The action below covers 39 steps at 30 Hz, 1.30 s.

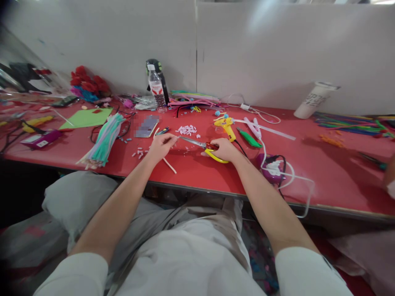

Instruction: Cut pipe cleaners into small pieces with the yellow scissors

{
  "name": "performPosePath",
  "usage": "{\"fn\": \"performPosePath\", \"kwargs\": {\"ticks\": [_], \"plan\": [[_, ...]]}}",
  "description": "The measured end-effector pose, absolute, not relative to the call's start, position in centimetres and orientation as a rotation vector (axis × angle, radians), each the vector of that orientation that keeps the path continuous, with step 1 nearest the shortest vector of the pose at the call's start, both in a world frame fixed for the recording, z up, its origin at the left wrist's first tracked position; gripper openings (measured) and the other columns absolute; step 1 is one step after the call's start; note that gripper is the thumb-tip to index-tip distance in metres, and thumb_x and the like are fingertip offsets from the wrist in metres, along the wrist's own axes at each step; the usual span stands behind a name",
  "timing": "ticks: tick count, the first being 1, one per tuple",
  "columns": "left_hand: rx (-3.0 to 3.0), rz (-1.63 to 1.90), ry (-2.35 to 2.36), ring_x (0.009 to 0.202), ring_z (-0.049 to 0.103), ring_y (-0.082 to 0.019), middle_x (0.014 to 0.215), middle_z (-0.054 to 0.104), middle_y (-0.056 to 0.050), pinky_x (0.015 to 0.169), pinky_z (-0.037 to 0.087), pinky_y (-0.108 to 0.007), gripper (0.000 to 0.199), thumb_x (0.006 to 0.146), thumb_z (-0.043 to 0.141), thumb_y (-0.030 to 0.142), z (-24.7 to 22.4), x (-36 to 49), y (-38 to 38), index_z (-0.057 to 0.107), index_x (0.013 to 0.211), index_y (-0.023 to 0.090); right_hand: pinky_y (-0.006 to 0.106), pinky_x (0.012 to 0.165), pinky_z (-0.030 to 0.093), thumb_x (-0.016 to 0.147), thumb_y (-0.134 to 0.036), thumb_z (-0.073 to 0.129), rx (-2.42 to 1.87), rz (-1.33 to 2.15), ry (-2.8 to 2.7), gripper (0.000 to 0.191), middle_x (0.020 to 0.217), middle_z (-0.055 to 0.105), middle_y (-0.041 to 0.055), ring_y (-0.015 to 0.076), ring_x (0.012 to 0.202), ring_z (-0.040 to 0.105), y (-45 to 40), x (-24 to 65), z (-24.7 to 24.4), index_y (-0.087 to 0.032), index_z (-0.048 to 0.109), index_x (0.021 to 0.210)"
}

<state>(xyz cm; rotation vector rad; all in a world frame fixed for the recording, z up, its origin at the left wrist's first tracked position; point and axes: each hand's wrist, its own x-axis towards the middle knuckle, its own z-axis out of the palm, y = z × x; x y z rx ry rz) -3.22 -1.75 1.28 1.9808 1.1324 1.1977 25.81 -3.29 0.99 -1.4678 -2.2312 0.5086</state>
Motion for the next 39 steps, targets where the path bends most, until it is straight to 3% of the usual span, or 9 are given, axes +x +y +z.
{"fn": "performPosePath", "kwargs": {"ticks": [16,39], "plan": [[2.010,1.214,1.137,0.061,0.057,-0.014,0.064,0.063,-0.001,0.062,0.046,-0.027,0.031,0.089,0.056,0.042,1.54,-3.11,-1.99,0.062,0.070,0.017,0.027,0.053,0.024,0.065,-0.072,0.068,-1.504,0.484,-2.243,0.056,0.058,0.042,-0.0038,0.0106,0.056,0.035,-3.31,25.77,1.05,-0.020,0.048,0.063],[2.052,1.229,1.118,0.065,0.060,-0.015,0.069,0.067,-0.003,0.063,0.047,-0.027,0.027,0.089,0.057,0.039,1.46,-3.20,-1.84,0.068,0.080,0.017,0.028,0.052,0.024,0.063,-0.073,0.070,-1.468,0.537,-2.223,0.059,0.058,0.036,-0.0046,0.0099,0.056,0.032,-3.36,25.74,1.17,-0.020,0.044,0.061]]}}
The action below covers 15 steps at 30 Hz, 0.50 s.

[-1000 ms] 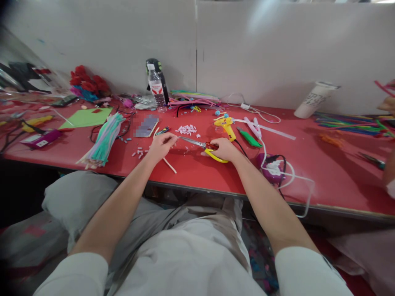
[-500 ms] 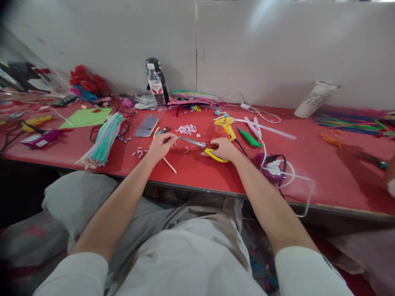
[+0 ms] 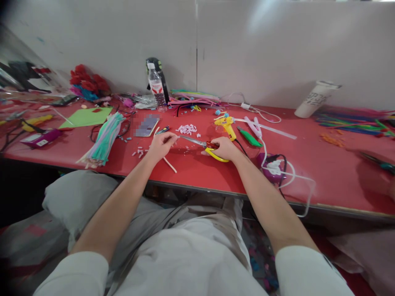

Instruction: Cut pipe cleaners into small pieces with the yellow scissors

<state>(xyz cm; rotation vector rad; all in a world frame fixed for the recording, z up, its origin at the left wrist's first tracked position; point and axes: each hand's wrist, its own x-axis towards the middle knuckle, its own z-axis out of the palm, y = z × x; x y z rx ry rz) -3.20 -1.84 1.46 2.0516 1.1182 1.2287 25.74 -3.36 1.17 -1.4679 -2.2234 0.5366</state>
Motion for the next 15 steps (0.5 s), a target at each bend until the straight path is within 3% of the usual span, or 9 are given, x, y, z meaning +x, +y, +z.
{"fn": "performPosePath", "kwargs": {"ticks": [15], "plan": [[2.036,1.225,1.134,0.065,0.060,-0.015,0.070,0.067,-0.003,0.063,0.046,-0.027,0.027,0.089,0.056,0.039,1.32,-3.19,-1.83,0.068,0.081,0.016,0.028,0.052,0.021,0.065,-0.075,0.067,-1.499,0.482,-2.240,0.060,0.056,0.037,-0.0040,0.0100,0.056,0.031,-3.16,25.78,1.15,-0.019,0.045,0.059]]}}
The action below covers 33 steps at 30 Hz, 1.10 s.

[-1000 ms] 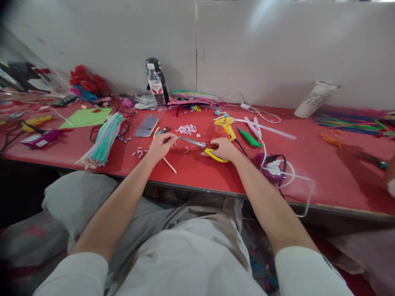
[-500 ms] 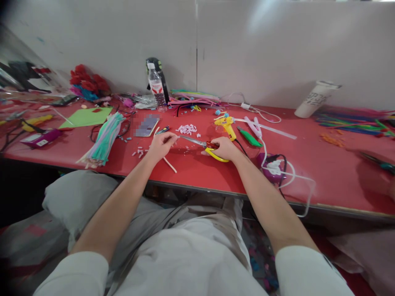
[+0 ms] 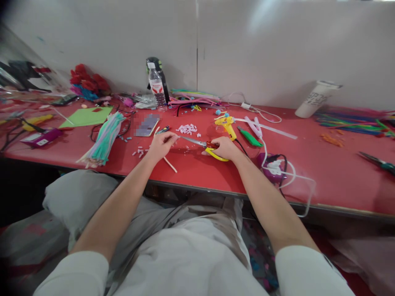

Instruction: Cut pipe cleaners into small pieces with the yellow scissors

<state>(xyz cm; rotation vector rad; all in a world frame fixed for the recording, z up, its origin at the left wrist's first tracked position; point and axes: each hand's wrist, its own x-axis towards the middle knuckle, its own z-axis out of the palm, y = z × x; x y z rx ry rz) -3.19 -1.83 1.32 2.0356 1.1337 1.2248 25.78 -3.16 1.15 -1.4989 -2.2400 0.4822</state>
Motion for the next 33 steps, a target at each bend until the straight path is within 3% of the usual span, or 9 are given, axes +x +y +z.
{"fn": "performPosePath", "kwargs": {"ticks": [6,23,33], "plan": [[2.036,1.228,1.112,0.064,0.058,-0.014,0.070,0.066,-0.003,0.062,0.045,-0.026,0.028,0.089,0.056,0.040,1.28,-3.22,-1.72,0.070,0.083,0.016,0.028,0.052,0.021,0.064,-0.075,0.068,-1.481,0.492,-2.188,0.062,0.057,0.032,-0.0048,0.0090,0.055,0.029,-3.32,25.75,1.15,-0.020,0.039,0.058],[1.982,1.193,1.110,0.062,0.054,-0.013,0.063,0.059,-0.001,0.062,0.042,-0.027,0.031,0.090,0.056,0.039,1.49,-3.10,-2.03,0.060,0.068,0.016,0.027,0.052,0.023,0.065,-0.071,0.069,-1.481,0.494,-2.238,0.057,0.057,0.037,-0.0043,0.0097,0.055,0.033,-3.16,25.87,0.95,-0.019,0.046,0.060],[1.919,1.178,1.109,0.063,0.055,-0.013,0.066,0.060,-0.002,0.061,0.043,-0.027,0.031,0.091,0.052,0.042,0.67,-3.30,-1.40,0.061,0.076,0.016,0.028,0.052,0.022,0.065,-0.076,0.066,-1.491,0.467,-2.191,0.061,0.057,0.035,-0.0045,0.0094,0.055,0.031,-3.39,25.71,1.08,-0.020,0.042,0.060]]}}
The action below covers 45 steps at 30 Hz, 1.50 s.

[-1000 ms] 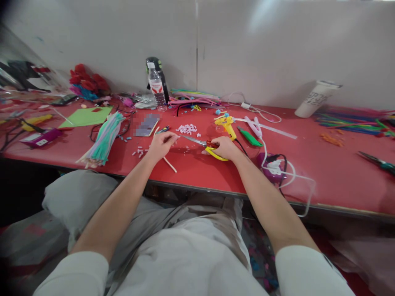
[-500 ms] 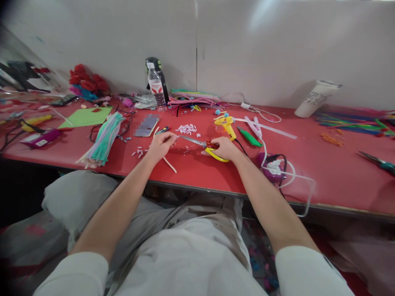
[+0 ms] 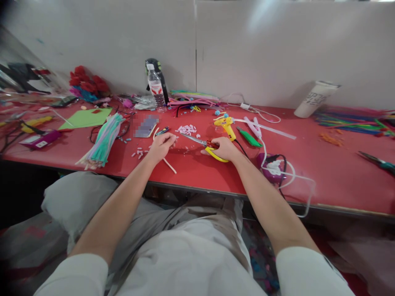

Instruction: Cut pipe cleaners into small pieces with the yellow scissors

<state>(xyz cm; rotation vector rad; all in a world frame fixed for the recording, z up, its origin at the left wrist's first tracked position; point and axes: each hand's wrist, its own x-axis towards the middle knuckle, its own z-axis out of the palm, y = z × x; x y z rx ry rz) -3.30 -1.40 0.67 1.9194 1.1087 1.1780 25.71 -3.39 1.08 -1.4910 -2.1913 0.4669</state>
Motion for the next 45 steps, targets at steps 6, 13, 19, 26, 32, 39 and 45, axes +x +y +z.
{"fn": "performPosePath", "kwargs": {"ticks": [6,13,19,26,32,39,45], "plan": [[1.953,1.150,1.127,0.061,0.052,-0.013,0.064,0.057,-0.001,0.060,0.041,-0.027,0.032,0.092,0.050,0.041,0.90,-3.27,-1.65,0.059,0.074,0.017,0.027,0.052,0.023,0.063,-0.074,0.069,-1.495,0.483,-2.222,0.060,0.058,0.036,-0.0049,0.0094,0.056,0.032,-3.55,25.71,1.13,-0.020,0.043,0.061],[1.989,1.125,1.144,0.060,0.048,-0.013,0.061,0.051,0.001,0.057,0.037,-0.026,0.032,0.093,0.048,0.042,1.44,-3.21,-2.12,0.057,0.074,0.017,0.027,0.052,0.023,0.063,-0.074,0.069,-1.497,0.511,-2.225,0.059,0.058,0.037,-0.0046,0.0099,0.056,0.033,-3.31,25.75,0.87,-0.020,0.045,0.062],[1.995,1.117,1.143,0.059,0.048,-0.013,0.060,0.052,0.001,0.057,0.037,-0.026,0.033,0.093,0.048,0.042,1.36,-3.17,-2.08,0.058,0.074,0.017,0.027,0.052,0.023,0.063,-0.075,0.068,-1.508,0.498,-2.237,0.059,0.057,0.041,-0.0038,0.0104,0.056,0.034,-3.20,25.72,0.96,-0.020,0.048,0.062],[2.010,1.132,1.147,0.060,0.048,-0.013,0.062,0.052,0.001,0.058,0.036,-0.026,0.032,0.093,0.048,0.041,1.20,-3.22,-2.02,0.058,0.076,0.017,0.028,0.053,0.022,0.066,-0.074,0.066,-1.516,0.431,-2.253,0.059,0.055,0.038,-0.0042,0.0101,0.055,0.033,-3.13,25.72,1.04,-0.020,0.045,0.060],[2.026,1.125,1.150,0.061,0.048,-0.013,0.061,0.052,0.001,0.058,0.037,-0.026,0.033,0.093,0.047,0.042,1.27,-3.23,-2.01,0.058,0.074,0.017,0.028,0.053,0.023,0.065,-0.074,0.067,-1.482,0.478,-2.230,0.060,0.057,0.037,-0.0045,0.0097,0.055,0.032,-3.46,25.68,1.22,-0.020,0.042,0.061],[2.021,1.121,1.153,0.060,0.048,-0.013,0.062,0.052,0.000,0.057,0.037,-0.026,0.032,0.093,0.047,0.041,1.32,-3.19,-2.10,0.058,0.075,0.017,0.027,0.052,0.023,0.064,-0.074,0.068,-1.490,0.522,-2.230,0.059,0.058,0.037,-0.0046,0.0099,0.055,0.033,-3.41,25.67,1.22,-0.020,0.044,0.061],[1.990,1.120,1.144,0.059,0.048,-0.013,0.061,0.052,0.000,0.056,0.037,-0.026,0.032,0.093,0.047,0.042,1.28,-3.22,-2.09,0.058,0.075,0.017,0.028,0.053,0.024,0.062,-0.075,0.069,-1.500,0.531,-2.231,0.059,0.058,0.038,-0.0042,0.0103,0.056,0.034,-3.19,25.78,0.90,-0.020,0.046,0.061]]}}
